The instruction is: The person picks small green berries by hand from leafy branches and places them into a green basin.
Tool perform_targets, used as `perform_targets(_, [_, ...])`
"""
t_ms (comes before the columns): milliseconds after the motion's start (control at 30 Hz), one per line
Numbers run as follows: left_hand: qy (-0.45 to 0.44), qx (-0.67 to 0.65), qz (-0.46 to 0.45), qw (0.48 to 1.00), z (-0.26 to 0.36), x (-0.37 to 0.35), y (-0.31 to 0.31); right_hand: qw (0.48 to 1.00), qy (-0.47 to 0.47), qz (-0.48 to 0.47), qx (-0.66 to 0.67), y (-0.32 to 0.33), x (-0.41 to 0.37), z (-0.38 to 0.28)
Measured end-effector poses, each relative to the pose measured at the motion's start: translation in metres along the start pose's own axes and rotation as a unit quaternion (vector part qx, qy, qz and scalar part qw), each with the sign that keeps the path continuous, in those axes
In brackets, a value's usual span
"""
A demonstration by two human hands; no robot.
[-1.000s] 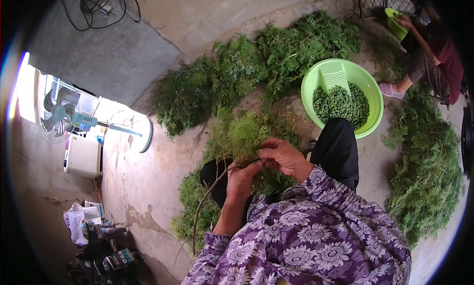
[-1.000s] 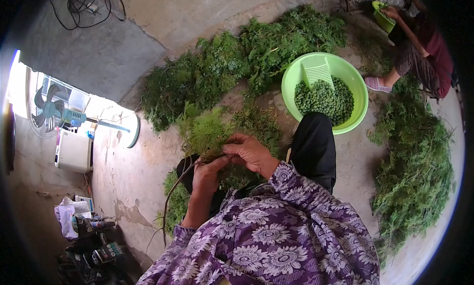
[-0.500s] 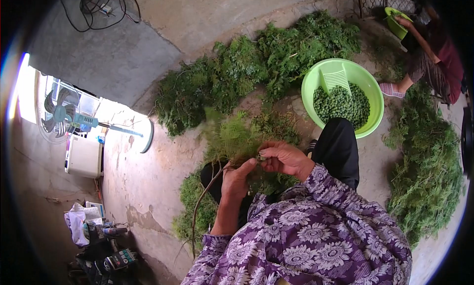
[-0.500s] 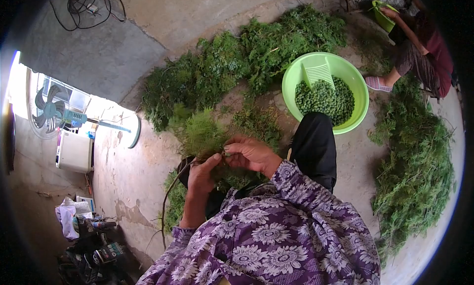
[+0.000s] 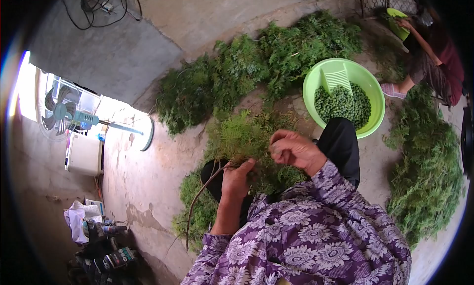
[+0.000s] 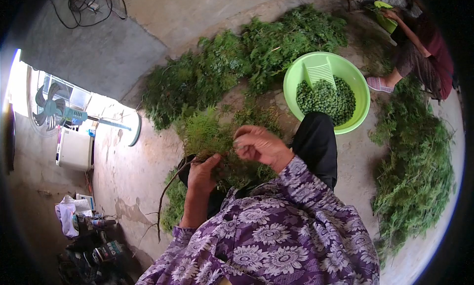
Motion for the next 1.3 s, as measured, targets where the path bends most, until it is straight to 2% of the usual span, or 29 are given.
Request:
perform_targets(33, [0.010,-0.027,-0.005,1.000,0.001,-0.001,0.001,0.999,0.034,-0.006,0.010,-0.002,-0.004,-0.014])
perform_targets(100, [0.019,-0.054,-0.012,0.998,0.002,-0.001,0.001,0.990,0.118,0.054,-0.060,0.003,-0.011,-0.044])
perform_targets(133, [0.024,-0.065,-0.019,0.997,0.003,-0.001,0.000,0.974,0.179,0.068,-0.125,0.006,-0.017,-0.062])
perform_targets(167, [0.029,-0.076,-0.025,0.996,0.003,-0.002,0.000,0.936,0.250,0.130,-0.212,0.011,-0.024,-0.079])
perform_targets(200, [0.028,-0.076,-0.025,0.996,0.003,-0.002,0.000,0.850,0.376,0.168,-0.328,0.028,-0.025,-0.093])
perform_targets(233, [0.032,-0.076,-0.033,0.996,0.004,-0.003,-0.001,0.746,0.386,0.254,-0.479,0.044,-0.030,-0.110])
perform_targets(267, [0.037,-0.075,-0.041,0.996,0.003,-0.003,-0.001,0.458,0.447,0.317,-0.700,0.042,-0.043,-0.126])
perform_targets(300, [0.038,-0.074,-0.044,0.996,0.003,-0.003,-0.003,0.368,0.439,0.364,-0.734,0.046,-0.049,-0.133])
perform_targets(367, [0.046,-0.072,-0.047,0.995,0.003,-0.001,-0.005,0.459,0.430,0.341,-0.699,0.061,-0.054,-0.138])
perform_targets(400, [0.047,-0.071,-0.047,0.995,0.003,0.000,-0.006,0.460,0.429,0.342,-0.698,0.058,-0.054,-0.134])
perform_targets(433, [0.054,-0.074,-0.042,0.995,0.002,0.001,-0.006,0.672,0.416,0.291,-0.539,0.058,-0.048,-0.124])
perform_targets(467, [0.060,-0.077,-0.038,0.994,0.001,0.002,-0.007,0.835,0.374,0.220,-0.340,0.054,-0.040,-0.110])
perform_targets(633, [0.031,-0.086,-0.051,0.995,0.004,0.005,-0.011,0.834,0.277,0.048,-0.475,-0.011,-0.024,-0.051])
perform_targets(667, [0.021,-0.104,-0.054,0.993,0.004,0.004,-0.011,0.856,0.242,0.036,-0.455,-0.018,-0.021,-0.041])
perform_targets(700, [0.020,-0.104,-0.052,0.993,0.004,0.004,-0.010,0.857,0.242,0.034,-0.454,-0.021,-0.019,-0.035])
perform_targets(767, [0.014,-0.105,-0.032,0.994,0.003,0.006,-0.007,0.834,0.239,0.007,-0.497,-0.024,-0.016,-0.026])
perform_targets(933, [0.033,-0.124,-0.028,0.991,0.004,0.005,-0.006,0.815,0.243,-0.009,-0.526,-0.029,-0.017,-0.025])
perform_targets(1000, [0.041,-0.131,-0.030,0.990,0.001,0.007,-0.004,0.779,0.269,-0.005,-0.566,-0.035,-0.019,-0.026])
perform_targets(1133, [0.045,-0.138,-0.031,0.989,-0.006,0.012,-0.001,0.762,0.288,-0.006,-0.581,-0.036,-0.016,-0.022])
perform_targets(1200, [0.043,-0.144,-0.024,0.988,-0.005,0.012,0.000,0.718,0.308,-0.003,-0.624,-0.037,-0.014,-0.020])
perform_targets(1300, [0.040,-0.153,-0.007,0.987,-0.006,0.009,0.002,0.704,0.309,0.001,-0.639,-0.041,-0.014,-0.019])
Point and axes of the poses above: each hand's wrist, its own x-axis towards the middle knuckle, its own y-axis out of the back of the hand, z = x × y, the point moved 3 cm from there along x, towards the middle knuckle, and after that the axes turned 8 degrees about y, right-handed, at the moved point
